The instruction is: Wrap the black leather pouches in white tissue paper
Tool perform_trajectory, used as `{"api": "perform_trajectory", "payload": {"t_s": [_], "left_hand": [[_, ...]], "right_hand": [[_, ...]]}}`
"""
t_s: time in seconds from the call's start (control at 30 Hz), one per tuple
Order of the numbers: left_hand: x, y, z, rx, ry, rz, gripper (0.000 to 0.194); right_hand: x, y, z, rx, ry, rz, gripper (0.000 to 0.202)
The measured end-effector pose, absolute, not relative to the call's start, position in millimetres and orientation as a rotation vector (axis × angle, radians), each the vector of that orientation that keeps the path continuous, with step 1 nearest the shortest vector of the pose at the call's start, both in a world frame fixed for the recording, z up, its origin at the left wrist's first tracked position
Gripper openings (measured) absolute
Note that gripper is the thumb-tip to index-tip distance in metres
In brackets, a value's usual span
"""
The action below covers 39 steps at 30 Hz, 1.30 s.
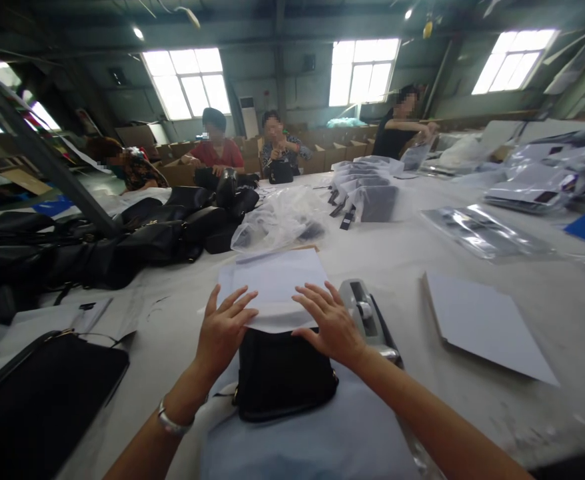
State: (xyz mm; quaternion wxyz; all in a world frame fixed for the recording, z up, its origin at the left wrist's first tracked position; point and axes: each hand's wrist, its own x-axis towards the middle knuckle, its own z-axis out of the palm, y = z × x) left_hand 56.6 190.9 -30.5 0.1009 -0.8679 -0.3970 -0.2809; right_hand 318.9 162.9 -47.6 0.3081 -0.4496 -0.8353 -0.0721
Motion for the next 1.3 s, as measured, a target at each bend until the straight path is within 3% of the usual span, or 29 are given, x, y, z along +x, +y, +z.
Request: {"api": "perform_trajectory", "payload": {"t_s": [0.3,0.8,0.93,1.0,1.2,1.3], "left_hand": [[59.3,161.8,-33.3,-2.595,-1.054,-0.787,0.018],[55.9,96.3,-80.5,-2.818,-1.041,-0.625,0.012],[60.9,92.3,-81.0,-2.861,-1.068,-0.532,0.052],[62.1,87.5,-85.6,-2.864,-1.059,-0.464,0.056],[60.1,67.9,-103.4,-2.844,-1.099,-0.481,0.047],[60.4,63.7,-107.6,-2.846,-1.109,-0.52,0.045]], "right_hand": [[309.9,152.4,-50.5,-0.983,-2.248,-0.177,0.014],[320.2,88.7,-106.4,-0.918,-2.341,-0.149,0.019],[320.7,83.3,-111.1,-0.942,-2.333,-0.126,0.024],[322.5,76.5,-110.3,-0.964,-2.337,-0.098,0.027],[334.8,29.8,-103.2,-1.119,-2.31,0.288,0.019],[338.1,8.2,-104.0,-1.116,-2.391,0.528,0.039]]}}
